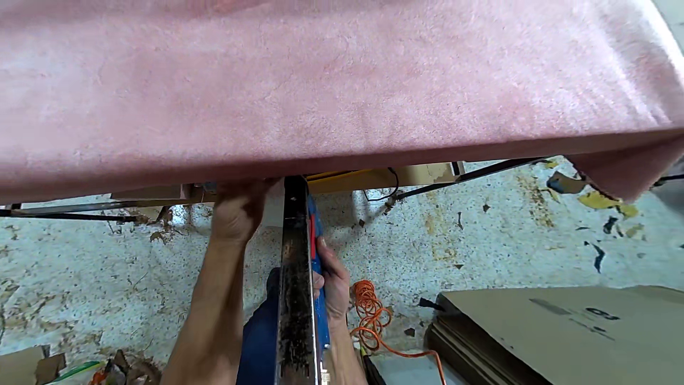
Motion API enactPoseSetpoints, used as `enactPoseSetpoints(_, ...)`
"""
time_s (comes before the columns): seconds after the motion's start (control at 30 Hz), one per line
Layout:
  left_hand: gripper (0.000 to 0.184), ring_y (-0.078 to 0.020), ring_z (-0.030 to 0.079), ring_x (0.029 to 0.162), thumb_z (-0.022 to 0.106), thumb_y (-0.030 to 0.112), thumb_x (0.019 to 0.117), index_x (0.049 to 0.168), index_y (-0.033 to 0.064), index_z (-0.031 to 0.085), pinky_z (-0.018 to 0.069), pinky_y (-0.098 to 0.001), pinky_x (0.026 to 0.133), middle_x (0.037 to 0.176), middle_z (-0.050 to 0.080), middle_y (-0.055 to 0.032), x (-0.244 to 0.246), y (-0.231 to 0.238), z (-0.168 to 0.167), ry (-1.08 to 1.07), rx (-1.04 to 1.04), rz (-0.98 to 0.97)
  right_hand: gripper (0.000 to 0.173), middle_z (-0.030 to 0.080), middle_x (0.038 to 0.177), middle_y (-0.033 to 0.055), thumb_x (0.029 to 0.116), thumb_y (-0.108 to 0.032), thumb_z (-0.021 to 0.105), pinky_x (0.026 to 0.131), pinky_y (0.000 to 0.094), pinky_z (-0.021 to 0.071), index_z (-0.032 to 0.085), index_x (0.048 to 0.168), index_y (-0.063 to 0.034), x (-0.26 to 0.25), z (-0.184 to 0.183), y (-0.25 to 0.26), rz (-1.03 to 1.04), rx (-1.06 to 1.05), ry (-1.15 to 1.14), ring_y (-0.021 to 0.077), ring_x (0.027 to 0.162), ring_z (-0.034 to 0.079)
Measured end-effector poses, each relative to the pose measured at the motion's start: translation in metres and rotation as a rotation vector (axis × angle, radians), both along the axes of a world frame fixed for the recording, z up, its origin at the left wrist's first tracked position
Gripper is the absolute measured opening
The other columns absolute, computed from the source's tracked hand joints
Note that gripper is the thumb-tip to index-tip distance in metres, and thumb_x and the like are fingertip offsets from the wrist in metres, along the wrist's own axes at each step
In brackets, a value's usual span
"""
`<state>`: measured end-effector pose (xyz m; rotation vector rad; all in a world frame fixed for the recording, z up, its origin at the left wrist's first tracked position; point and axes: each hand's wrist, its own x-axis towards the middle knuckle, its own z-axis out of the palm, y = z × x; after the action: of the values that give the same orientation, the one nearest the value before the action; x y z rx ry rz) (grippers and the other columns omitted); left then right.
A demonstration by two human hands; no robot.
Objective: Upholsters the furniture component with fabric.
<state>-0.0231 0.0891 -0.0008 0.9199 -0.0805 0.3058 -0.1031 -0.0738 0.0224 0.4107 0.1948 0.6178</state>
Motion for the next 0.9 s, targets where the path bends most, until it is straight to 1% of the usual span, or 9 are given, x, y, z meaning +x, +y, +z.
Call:
enactPoseSetpoints(0.03,0.023,-0.0191,0.067,0.113,0.069,0.01,0.0911,0.112,0.0192,0.072,0.0532,-0.0469,0.103,0.114,0.073,-0.001,-0.011,0.015,-0.002,0.009,-0.012,-0.007,0.022,0.072,0.077,0.0074,0.0985,-0.02,0.062,0.058,0.0241,0.0595,0.068,0.109,-0.0016,-0.003,0.001,0.005,-0.008,-0.007,0.014,0.0139,0.062,0.071)
enactPoseSetpoints(0.1,0.021,-0.0184,0.072,0.102,0.075,0.01,0.0883,0.107,0.0198,0.075,0.0585,-0.044,0.095,0.106,0.075,-0.0015,-0.011,0.037,-0.002,0.038,0.008,0.085,0.024,0.072,0.078,0.0075,0.0975,-0.021,0.062,0.057,0.0235,0.0582,0.069,0.109,-0.0013,-0.007,-0.003,0.011,-0.044,-0.039,0.028,0.0133,0.062,0.071)
enactPoseSetpoints(0.17,0.029,-0.0159,0.074,0.092,0.074,0.0,0.0836,0.104,0.0207,0.071,0.0626,-0.0389,0.086,0.099,0.077,0.0002,-0.006,0.046,-0.003,0.066,0.088,0.191,0.03,0.072,0.085,0.0112,0.0964,-0.025,0.064,0.056,0.0242,0.0575,0.068,0.114,0.0,-0.012,-0.012,0.012,-0.066,-0.094,0.056,0.0145,0.061,0.069)
enactPoseSetpoints(0.3,0.029,-0.0123,0.073,0.085,0.075,0.0,0.0852,0.107,0.0188,0.071,0.0629,-0.0325,0.076,0.098,0.076,0.0,0.001,0.053,-0.006,-0.009,0.141,0.188,0.034,0.069,0.086,0.01,0.098,-0.027,0.062,0.057,0.0242,0.0572,0.063,0.119,-0.0006,-0.01,-0.018,0.014,-0.063,-0.13,0.03,0.0137,0.061,0.067)
enactPoseSetpoints(0.43,0.031,-0.0111,0.073,0.087,0.078,0.0,0.0817,0.104,0.0207,0.072,0.0633,-0.0335,0.079,0.098,0.076,0.0029,0.005,0.054,-0.011,-0.014,0.148,0.203,0.034,0.07,0.089,0.0107,0.0983,-0.026,0.062,0.057,0.0247,0.0579,0.062,0.122,-0.0009,-0.012,-0.02,0.024,-0.046,-0.109,0.004,0.0149,0.062,0.068)
enactPoseSetpoints(0.6,0.038,-0.0117,0.072,0.097,0.082,0.003,0.0799,0.111,0.0211,0.069,0.0623,-0.0363,0.087,0.105,0.075,0.0038,0.005,0.062,-0.012,-0.009,0.151,0.21,0.033,0.071,0.084,0.011,0.0977,-0.027,0.063,0.058,0.0255,0.058,0.066,0.118,-0.0009,-0.018,-0.017,0.052,-0.02,-0.1,0.014,0.0162,0.063,0.07)
enactPoseSetpoints(0.67,0.038,-0.009,0.071,0.101,0.082,0.004,0.0807,0.111,0.023,0.071,0.0603,-0.0341,0.092,0.106,0.075,0.0066,0.006,0.064,-0.013,-0.016,0.166,0.193,0.032,0.072,0.087,0.0112,0.0982,-0.026,0.062,0.058,0.0262,0.0585,0.065,0.119,-0.0015,-0.02,-0.017,0.064,-0.016,-0.08,0.012,0.0164,0.063,0.07)
enactPoseSetpoints(0.8,0.034,-0.003,0.07,0.096,0.082,0.006,0.0803,0.105,0.0269,0.073,0.0592,-0.0269,0.089,0.102,0.075,0.0111,0.005,0.074,-0.013,0.057,0.189,0.098,0.033,0.072,0.09,0.0114,0.0967,-0.025,0.064,0.057,0.0264,0.0583,0.065,0.119,-0.0019,-0.026,-0.015,0.087,-0.022,-0.068,0.03,0.0167,0.063,0.07)
enactPoseSetpoints(0.9,0.032,-0.0152,0.07,0.106,0.08,0.01,0.0831,0.113,0.0191,0.072,0.0574,-0.0415,0.097,0.111,0.074,0.0009,-0.015,0.107,-0.004,0.098,0.076,-0.022,0.03,0.072,0.082,0.0104,0.0971,-0.025,0.063,0.056,0.0249,0.0575,0.067,0.113,-0.0004,-0.029,-0.01,0.103,-0.022,-0.042,0.031,0.0158,0.062,0.07)
